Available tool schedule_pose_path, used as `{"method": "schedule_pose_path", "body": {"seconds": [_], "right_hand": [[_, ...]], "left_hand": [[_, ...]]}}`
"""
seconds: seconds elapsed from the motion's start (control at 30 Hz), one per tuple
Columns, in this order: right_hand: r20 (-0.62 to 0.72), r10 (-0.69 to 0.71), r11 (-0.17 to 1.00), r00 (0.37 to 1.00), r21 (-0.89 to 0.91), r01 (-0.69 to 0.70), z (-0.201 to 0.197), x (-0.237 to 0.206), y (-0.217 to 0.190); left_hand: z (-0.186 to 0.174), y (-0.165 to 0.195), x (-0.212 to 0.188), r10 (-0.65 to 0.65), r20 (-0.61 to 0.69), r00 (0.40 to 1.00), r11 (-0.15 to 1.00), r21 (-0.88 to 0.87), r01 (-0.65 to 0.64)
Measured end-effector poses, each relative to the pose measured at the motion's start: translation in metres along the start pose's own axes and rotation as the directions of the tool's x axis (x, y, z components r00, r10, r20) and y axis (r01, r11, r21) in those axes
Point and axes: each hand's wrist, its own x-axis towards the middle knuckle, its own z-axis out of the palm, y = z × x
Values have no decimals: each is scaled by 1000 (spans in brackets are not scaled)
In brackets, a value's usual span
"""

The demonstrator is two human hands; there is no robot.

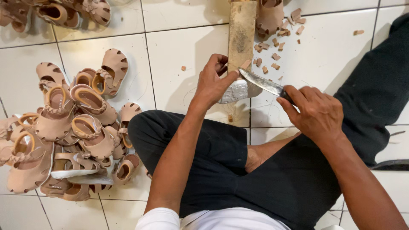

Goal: The person sits on a tiled floor and uses a knife to trim excess material from the soles of multiple beige sandals. They place each sandal on a wooden block, shave the sole, and set the finished item aside.

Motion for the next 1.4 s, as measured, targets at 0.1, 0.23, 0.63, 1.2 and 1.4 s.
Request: {"method": "schedule_pose_path", "body": {"seconds": [0.1,0.23,0.63,1.2,1.4], "right_hand": [[-18,-32,999,999,-26,31,0,1,1],[-17,-28,999,999,-33,28,3,5,-3],[-46,-51,997,998,-53,48,-2,4,-1],[-80,-47,995,996,-93,39,0,9,-6],[-46,-22,996,999,-85,18,9,9,-6]], "left_hand": [[-1,1,0,34,6,999,999,19,-34],[-3,1,-1,88,9,996,996,14,-88],[-3,5,1,35,20,999,999,-3,-35],[-3,9,1,33,23,999,999,0,-33],[-2,10,2,13,7,1000,999,41,-13]]}}
